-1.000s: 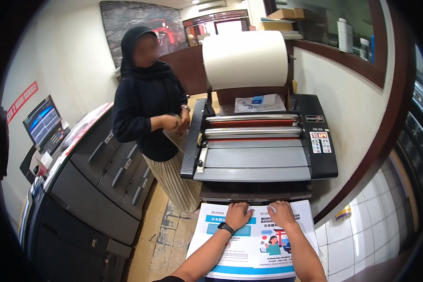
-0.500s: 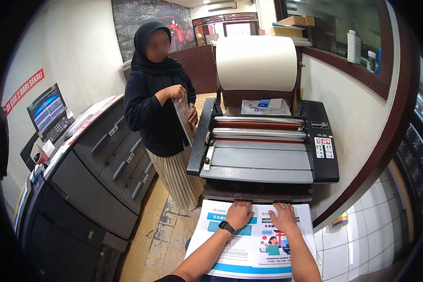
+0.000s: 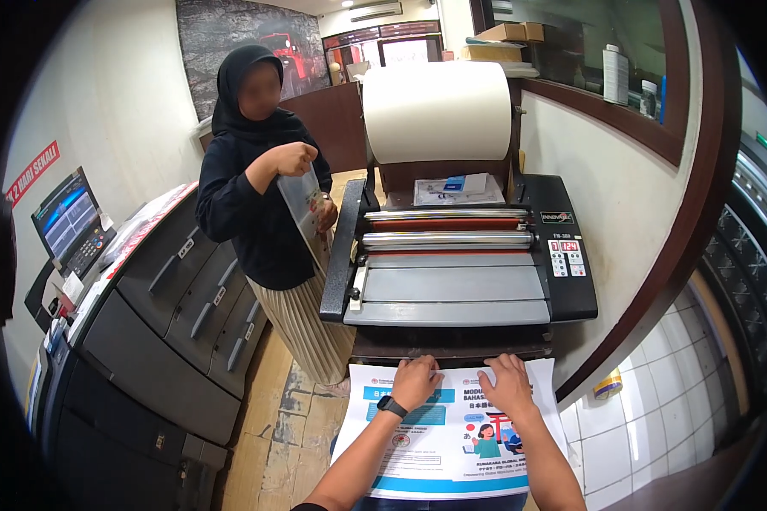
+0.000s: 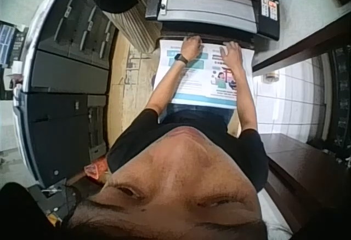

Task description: The recorder is laminating printed sheets using a thermal laminator machine in a print shop.

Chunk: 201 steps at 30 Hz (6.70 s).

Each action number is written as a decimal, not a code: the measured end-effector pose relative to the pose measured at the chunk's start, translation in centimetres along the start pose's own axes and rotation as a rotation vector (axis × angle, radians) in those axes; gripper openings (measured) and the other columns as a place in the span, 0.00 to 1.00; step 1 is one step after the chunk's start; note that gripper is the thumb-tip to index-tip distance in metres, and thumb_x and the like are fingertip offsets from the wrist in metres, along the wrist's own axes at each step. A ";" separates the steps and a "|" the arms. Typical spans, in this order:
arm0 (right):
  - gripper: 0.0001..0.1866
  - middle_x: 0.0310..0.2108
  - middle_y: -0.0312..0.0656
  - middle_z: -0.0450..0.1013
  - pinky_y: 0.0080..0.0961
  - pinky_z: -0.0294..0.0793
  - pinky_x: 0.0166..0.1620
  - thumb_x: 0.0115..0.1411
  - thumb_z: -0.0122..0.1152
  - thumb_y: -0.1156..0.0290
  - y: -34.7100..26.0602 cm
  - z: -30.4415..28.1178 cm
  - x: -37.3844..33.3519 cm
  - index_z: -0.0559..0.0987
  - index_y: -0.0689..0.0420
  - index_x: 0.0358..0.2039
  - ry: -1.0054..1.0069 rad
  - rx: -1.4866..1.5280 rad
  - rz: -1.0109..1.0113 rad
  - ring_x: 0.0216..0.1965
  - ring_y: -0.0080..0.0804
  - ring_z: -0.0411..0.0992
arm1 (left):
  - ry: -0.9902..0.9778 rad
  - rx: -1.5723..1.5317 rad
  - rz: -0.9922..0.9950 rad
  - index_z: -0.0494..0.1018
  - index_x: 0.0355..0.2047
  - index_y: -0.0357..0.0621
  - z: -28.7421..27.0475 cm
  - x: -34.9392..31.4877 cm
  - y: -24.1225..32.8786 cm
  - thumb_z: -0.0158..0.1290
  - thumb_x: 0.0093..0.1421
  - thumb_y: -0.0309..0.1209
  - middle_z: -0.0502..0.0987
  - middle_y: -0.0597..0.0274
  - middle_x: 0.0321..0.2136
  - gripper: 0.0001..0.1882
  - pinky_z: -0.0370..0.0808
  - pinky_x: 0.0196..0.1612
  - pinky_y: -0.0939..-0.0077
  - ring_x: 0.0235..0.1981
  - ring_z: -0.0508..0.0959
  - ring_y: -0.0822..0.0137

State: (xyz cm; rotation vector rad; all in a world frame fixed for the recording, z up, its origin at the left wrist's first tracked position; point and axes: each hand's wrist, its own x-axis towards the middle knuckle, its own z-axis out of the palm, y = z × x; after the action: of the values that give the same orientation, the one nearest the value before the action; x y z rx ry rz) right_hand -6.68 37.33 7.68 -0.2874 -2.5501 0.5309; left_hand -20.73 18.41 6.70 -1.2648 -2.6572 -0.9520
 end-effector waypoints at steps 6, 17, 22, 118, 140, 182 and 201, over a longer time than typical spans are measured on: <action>0.08 0.34 0.47 0.73 0.45 0.62 0.63 0.53 0.70 0.71 -1.6 -2.9 -0.1 0.81 0.60 0.31 0.023 0.029 -0.096 0.44 0.49 0.71 | -0.019 -0.086 0.072 0.78 0.31 0.43 -3.6 -0.3 1.3 0.61 0.59 0.34 0.80 0.55 0.29 0.08 0.68 0.49 0.59 0.36 0.80 0.52; 0.13 0.51 0.43 0.75 0.57 0.37 0.73 0.60 0.61 0.74 -7.0 -12.4 -1.8 0.80 0.57 0.46 0.507 -0.273 0.026 0.66 0.46 0.63 | 0.068 0.013 0.291 0.79 0.31 0.42 -12.3 -1.7 5.3 0.61 0.59 0.35 0.75 0.58 0.28 0.09 0.70 0.38 0.61 0.33 0.77 0.54; 0.25 0.65 0.49 0.67 0.42 0.46 0.73 0.70 0.49 0.67 -2.2 -18.5 -7.1 0.68 0.59 0.65 0.859 0.079 0.448 0.71 0.45 0.57 | 0.254 -0.155 0.175 0.77 0.32 0.41 -18.5 -3.5 4.4 0.63 0.59 0.34 0.76 0.59 0.28 0.09 0.69 0.34 0.63 0.30 0.74 0.55; 0.24 0.47 0.45 0.80 0.30 0.79 0.51 0.72 0.54 0.53 -0.4 -7.2 -2.8 0.78 0.61 0.55 0.018 1.845 0.729 0.45 0.33 0.79 | 0.062 0.223 0.107 0.69 0.65 0.45 -11.7 6.2 1.6 0.44 0.69 0.57 0.65 0.51 0.68 0.35 0.50 0.72 0.51 0.72 0.59 0.50; 0.07 0.27 0.33 0.73 0.16 0.70 0.31 0.65 0.51 0.70 -4.2 -16.0 -18.3 0.75 0.59 0.33 0.490 1.024 0.666 0.26 0.17 0.69 | 0.040 0.268 0.025 0.67 0.65 0.42 -11.7 8.8 0.3 0.44 0.68 0.56 0.65 0.50 0.67 0.35 0.53 0.71 0.48 0.71 0.60 0.48; 0.10 0.42 0.51 0.77 0.43 0.73 0.51 0.65 0.54 0.72 8.6 -13.9 12.8 0.80 0.62 0.41 0.742 -0.153 0.095 0.47 0.51 0.74 | 0.121 0.202 0.190 0.78 0.54 0.42 -13.2 9.7 -0.3 0.59 0.55 0.63 0.74 0.50 0.59 0.40 0.64 0.63 0.55 0.62 0.69 0.50; 0.08 0.47 0.42 0.77 0.41 0.76 0.51 0.57 0.55 0.76 6.7 -13.4 12.3 0.83 0.57 0.32 0.597 -0.256 -0.015 0.52 0.44 0.73 | -0.052 0.173 0.068 0.74 0.61 0.47 -14.3 9.9 0.1 0.58 0.52 0.68 0.65 0.45 0.67 0.46 0.46 0.70 0.34 0.71 0.59 0.43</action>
State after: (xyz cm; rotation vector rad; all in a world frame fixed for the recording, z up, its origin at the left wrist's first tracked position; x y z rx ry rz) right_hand -9.37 51.32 20.92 -0.4415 -2.0263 0.0823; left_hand -30.26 17.46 21.20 -1.3474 -2.6476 -0.6737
